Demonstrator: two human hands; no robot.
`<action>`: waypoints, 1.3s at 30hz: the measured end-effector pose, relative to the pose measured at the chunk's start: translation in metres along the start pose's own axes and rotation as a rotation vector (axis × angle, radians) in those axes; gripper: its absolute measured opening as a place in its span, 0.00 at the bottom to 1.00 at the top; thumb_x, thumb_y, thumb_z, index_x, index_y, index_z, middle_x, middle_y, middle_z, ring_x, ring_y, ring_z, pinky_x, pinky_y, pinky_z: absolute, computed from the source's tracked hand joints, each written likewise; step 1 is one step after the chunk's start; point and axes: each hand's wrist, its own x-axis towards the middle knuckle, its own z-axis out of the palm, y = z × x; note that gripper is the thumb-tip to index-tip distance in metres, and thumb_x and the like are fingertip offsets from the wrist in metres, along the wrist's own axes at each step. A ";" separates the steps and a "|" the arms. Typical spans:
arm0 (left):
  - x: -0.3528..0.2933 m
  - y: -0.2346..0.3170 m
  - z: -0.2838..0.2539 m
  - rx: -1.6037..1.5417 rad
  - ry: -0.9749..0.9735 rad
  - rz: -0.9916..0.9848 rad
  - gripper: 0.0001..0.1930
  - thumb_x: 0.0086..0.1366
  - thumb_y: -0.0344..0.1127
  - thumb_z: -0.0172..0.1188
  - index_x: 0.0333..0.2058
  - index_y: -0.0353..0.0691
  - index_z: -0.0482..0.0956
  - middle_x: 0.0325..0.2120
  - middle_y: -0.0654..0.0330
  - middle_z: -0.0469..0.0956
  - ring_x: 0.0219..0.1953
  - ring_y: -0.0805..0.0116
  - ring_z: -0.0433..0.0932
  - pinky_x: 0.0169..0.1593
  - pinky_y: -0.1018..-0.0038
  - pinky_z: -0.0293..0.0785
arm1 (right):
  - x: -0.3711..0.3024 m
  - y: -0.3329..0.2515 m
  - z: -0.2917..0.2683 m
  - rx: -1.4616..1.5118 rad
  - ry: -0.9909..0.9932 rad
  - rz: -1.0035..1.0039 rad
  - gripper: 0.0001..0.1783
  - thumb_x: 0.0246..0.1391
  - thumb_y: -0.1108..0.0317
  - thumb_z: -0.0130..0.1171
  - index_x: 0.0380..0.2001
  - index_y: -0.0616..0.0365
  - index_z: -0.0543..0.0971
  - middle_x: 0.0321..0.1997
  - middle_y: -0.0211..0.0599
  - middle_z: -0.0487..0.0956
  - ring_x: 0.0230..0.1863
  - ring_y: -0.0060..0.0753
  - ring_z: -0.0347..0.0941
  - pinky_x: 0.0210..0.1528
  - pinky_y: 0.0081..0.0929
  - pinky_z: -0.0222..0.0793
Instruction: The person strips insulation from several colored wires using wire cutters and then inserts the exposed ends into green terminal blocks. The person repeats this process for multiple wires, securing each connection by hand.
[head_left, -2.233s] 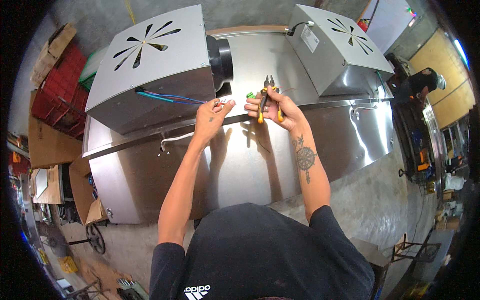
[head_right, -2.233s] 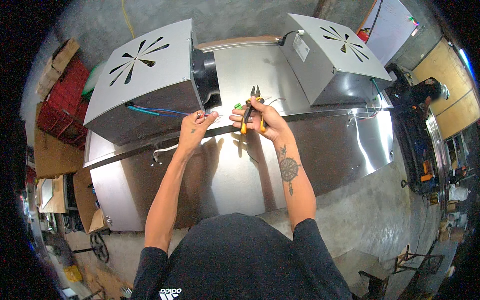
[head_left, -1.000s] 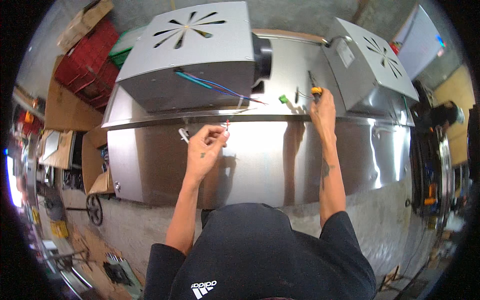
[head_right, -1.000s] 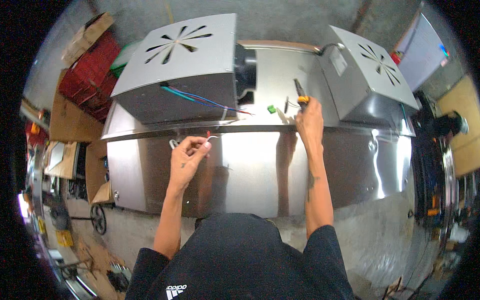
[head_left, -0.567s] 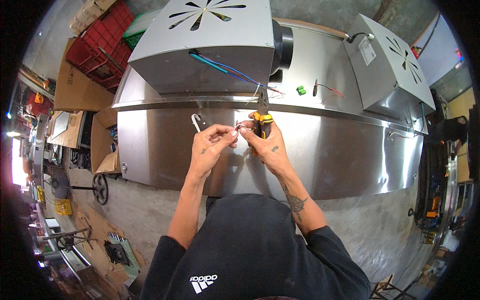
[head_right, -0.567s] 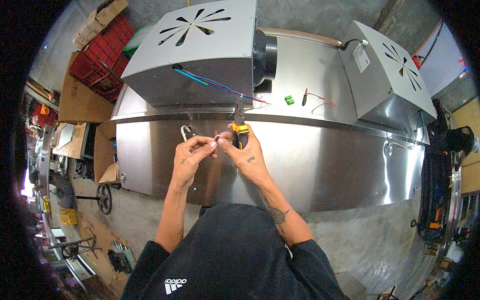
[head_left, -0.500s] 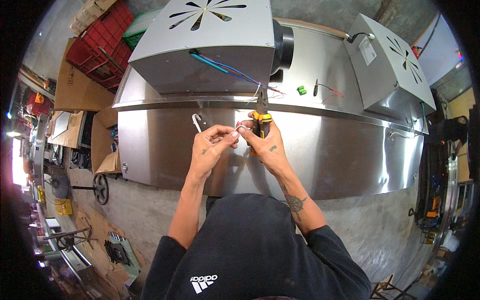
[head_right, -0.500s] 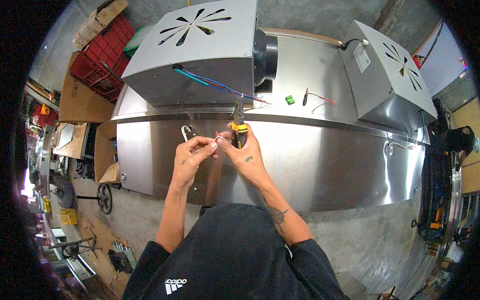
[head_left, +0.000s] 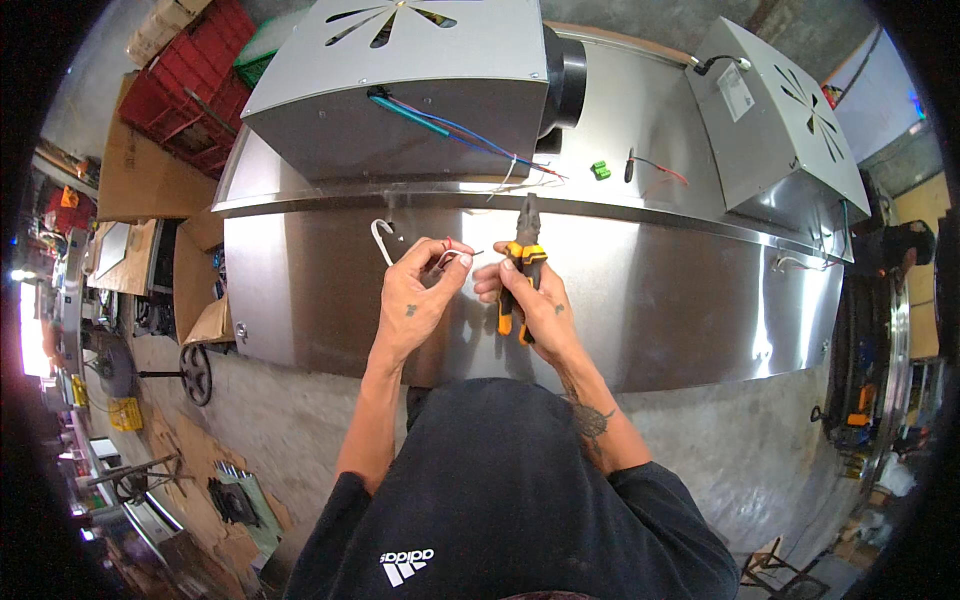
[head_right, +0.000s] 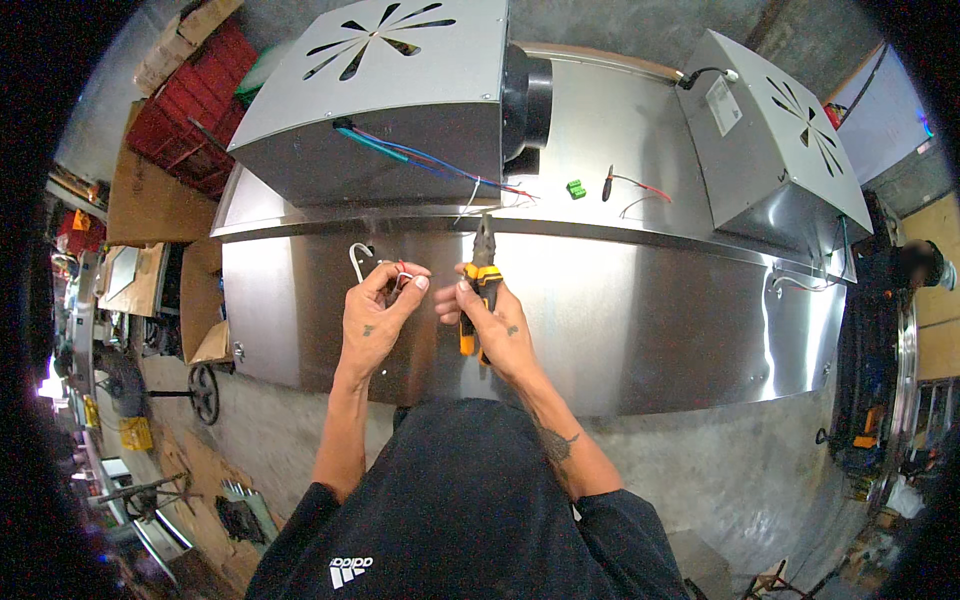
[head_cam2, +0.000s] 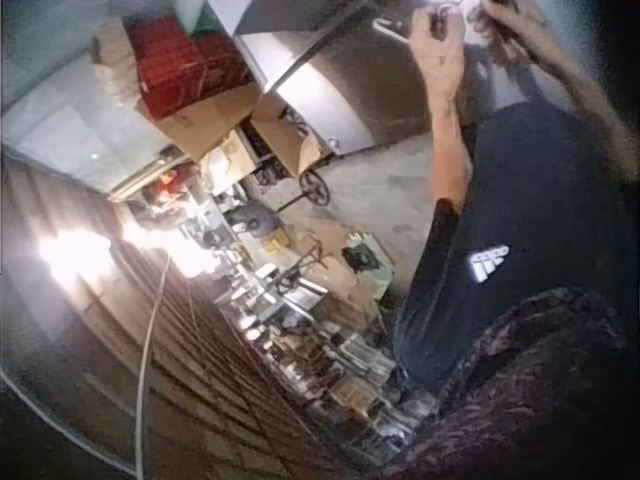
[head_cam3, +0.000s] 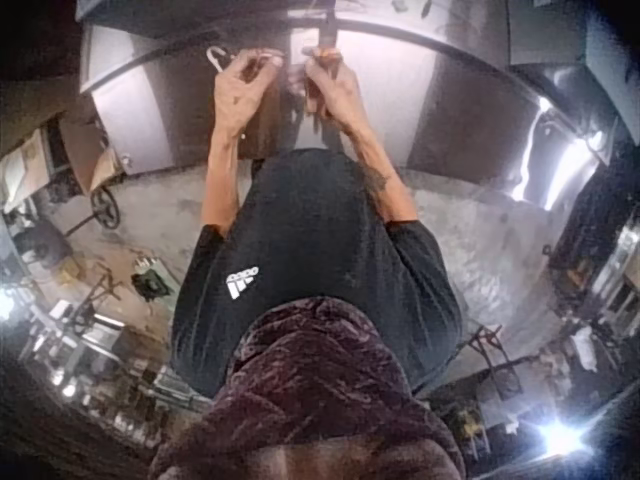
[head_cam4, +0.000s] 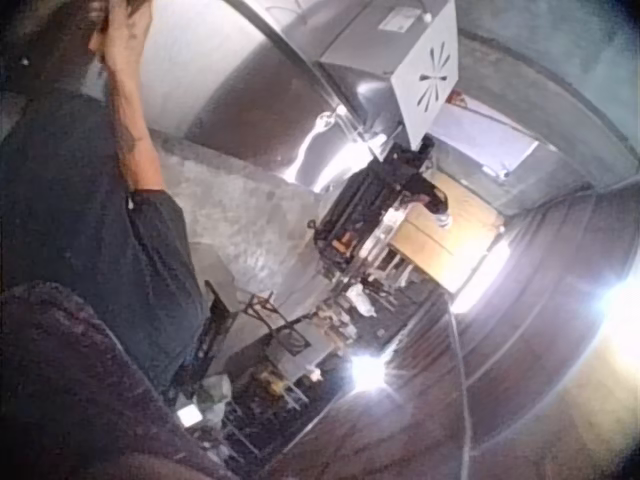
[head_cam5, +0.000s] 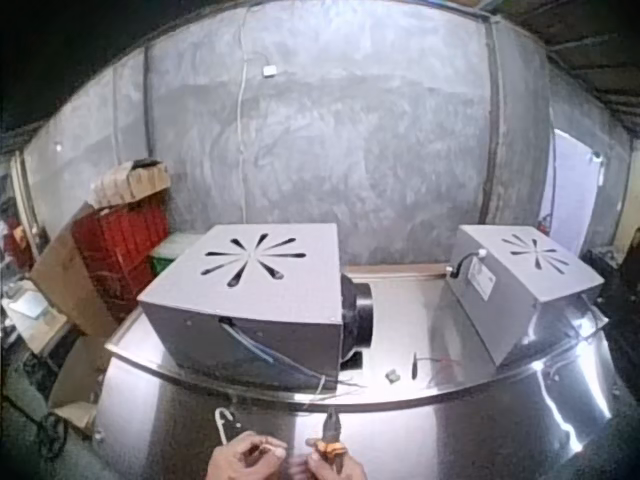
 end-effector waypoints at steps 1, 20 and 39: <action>-0.001 0.001 0.000 0.024 0.000 0.021 0.10 0.73 0.35 0.69 0.46 0.34 0.87 0.37 0.67 0.81 0.39 0.80 0.75 0.46 0.77 0.73 | -0.004 -0.001 -0.002 -0.137 -0.020 0.005 0.27 0.78 0.52 0.56 0.65 0.64 0.72 0.47 0.39 0.87 0.44 0.26 0.79 0.49 0.27 0.77; -0.014 0.001 0.006 0.179 0.058 0.173 0.09 0.68 0.31 0.71 0.45 0.36 0.89 0.32 0.63 0.80 0.35 0.74 0.78 0.46 0.73 0.73 | -0.029 -0.003 0.009 -0.781 -0.113 0.081 0.33 0.76 0.41 0.52 0.56 0.66 0.76 0.28 0.54 0.83 0.32 0.50 0.84 0.37 0.46 0.76; -0.018 -0.002 0.009 0.236 0.084 0.288 0.08 0.68 0.29 0.72 0.44 0.35 0.89 0.35 0.60 0.83 0.35 0.71 0.81 0.43 0.72 0.78 | -0.031 -0.014 0.019 -0.985 -0.078 0.027 0.31 0.79 0.48 0.49 0.61 0.71 0.71 0.29 0.60 0.82 0.33 0.62 0.83 0.38 0.54 0.75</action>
